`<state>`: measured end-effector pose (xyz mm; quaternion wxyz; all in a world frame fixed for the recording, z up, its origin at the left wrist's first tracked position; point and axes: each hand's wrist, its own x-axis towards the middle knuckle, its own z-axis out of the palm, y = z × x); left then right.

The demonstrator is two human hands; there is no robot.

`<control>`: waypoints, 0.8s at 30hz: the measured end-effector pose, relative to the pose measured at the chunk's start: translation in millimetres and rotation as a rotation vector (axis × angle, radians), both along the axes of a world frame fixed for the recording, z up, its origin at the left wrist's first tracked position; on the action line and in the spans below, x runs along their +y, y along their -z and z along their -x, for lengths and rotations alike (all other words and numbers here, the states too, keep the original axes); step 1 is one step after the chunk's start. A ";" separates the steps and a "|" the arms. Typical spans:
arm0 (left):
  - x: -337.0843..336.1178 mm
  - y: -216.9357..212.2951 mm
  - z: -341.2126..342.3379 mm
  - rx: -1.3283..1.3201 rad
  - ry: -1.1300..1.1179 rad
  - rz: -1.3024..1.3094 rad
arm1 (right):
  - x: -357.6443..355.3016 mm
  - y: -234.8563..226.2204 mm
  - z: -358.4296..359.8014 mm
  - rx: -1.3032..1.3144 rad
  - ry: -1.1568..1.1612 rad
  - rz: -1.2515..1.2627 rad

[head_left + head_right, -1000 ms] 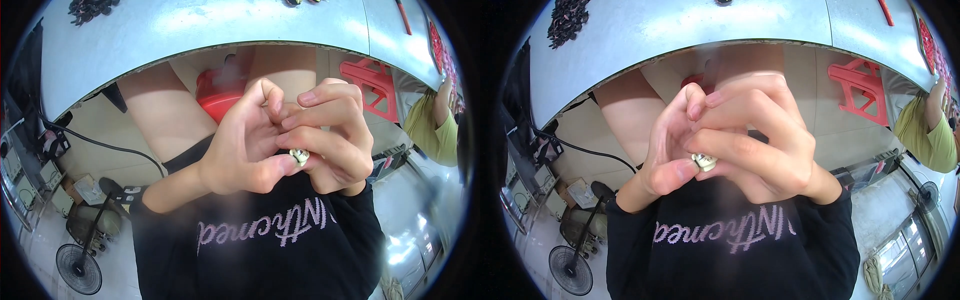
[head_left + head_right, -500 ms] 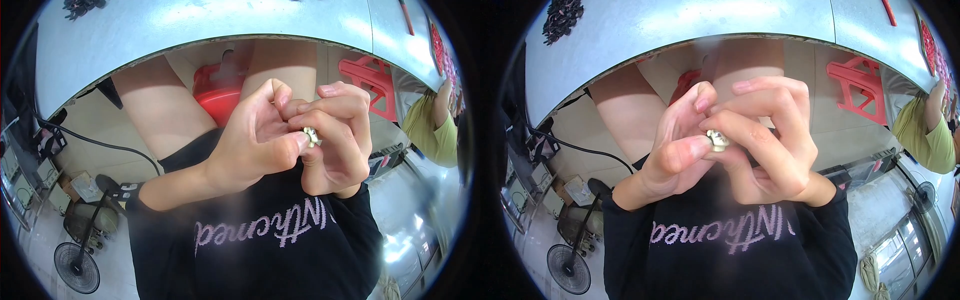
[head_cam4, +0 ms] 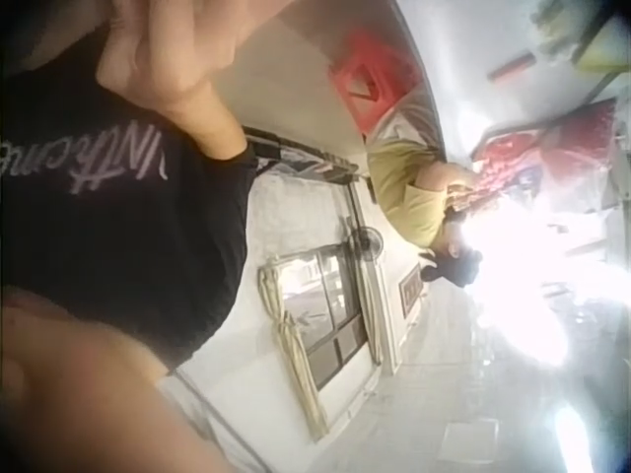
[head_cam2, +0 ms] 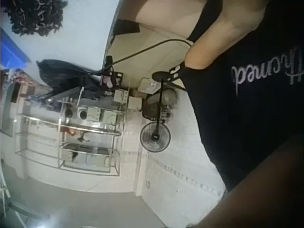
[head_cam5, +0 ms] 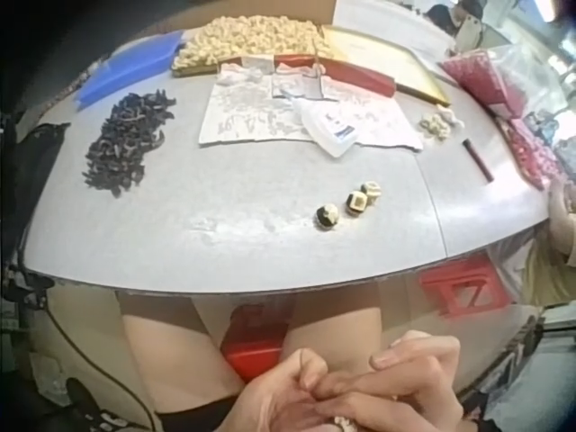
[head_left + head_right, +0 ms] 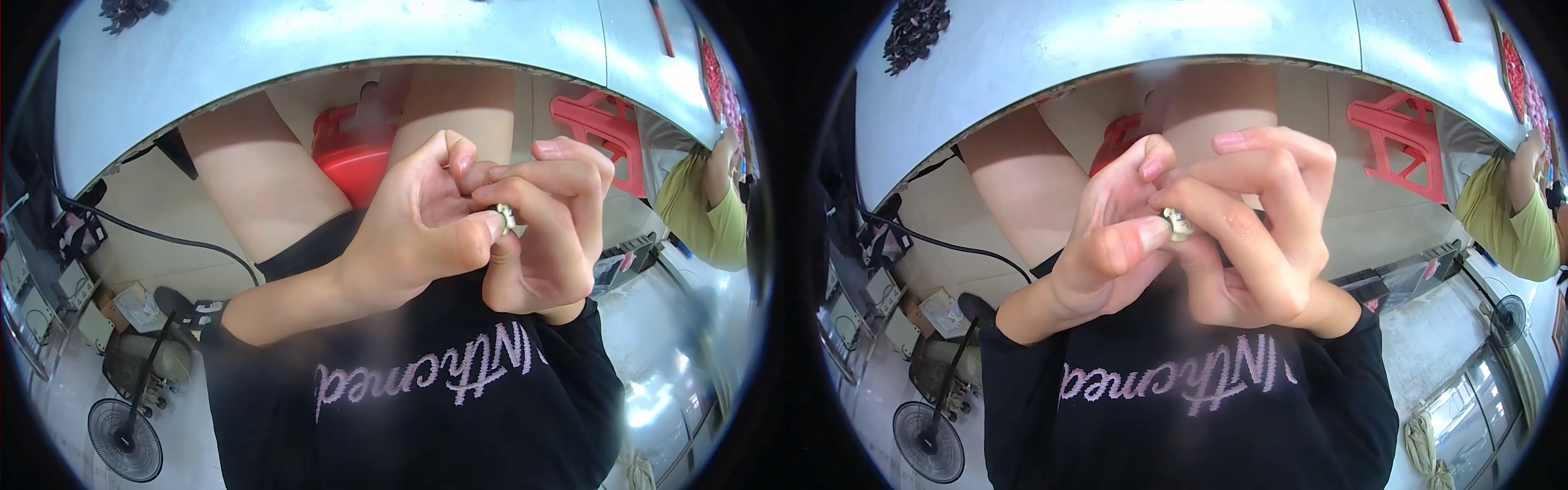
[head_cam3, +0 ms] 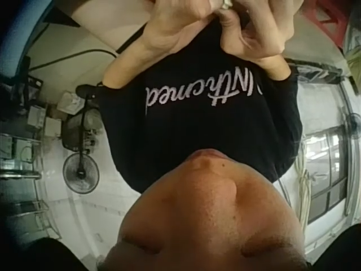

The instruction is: Applying glue to black components and attaching them to small yellow toy heads at a factory workbench.

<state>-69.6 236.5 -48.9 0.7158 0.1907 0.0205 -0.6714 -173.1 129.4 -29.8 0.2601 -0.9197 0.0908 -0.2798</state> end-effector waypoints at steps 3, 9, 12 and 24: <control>-1.5 -2.4 0.2 -0.005 0.011 -0.035 | 1.2 -0.6 0.3 -0.011 0.033 -0.013; 2.8 0.3 -0.1 -0.035 0.030 -0.100 | 3.2 6.0 -3.5 -0.091 0.028 -0.067; 2.4 1.8 1.3 -0.073 0.025 -0.095 | 3.4 6.7 -2.2 -0.085 0.037 -0.065; -8.0 16.1 -2.5 -0.125 -0.083 0.048 | -20.3 2.4 -8.9 -0.146 -0.081 -0.210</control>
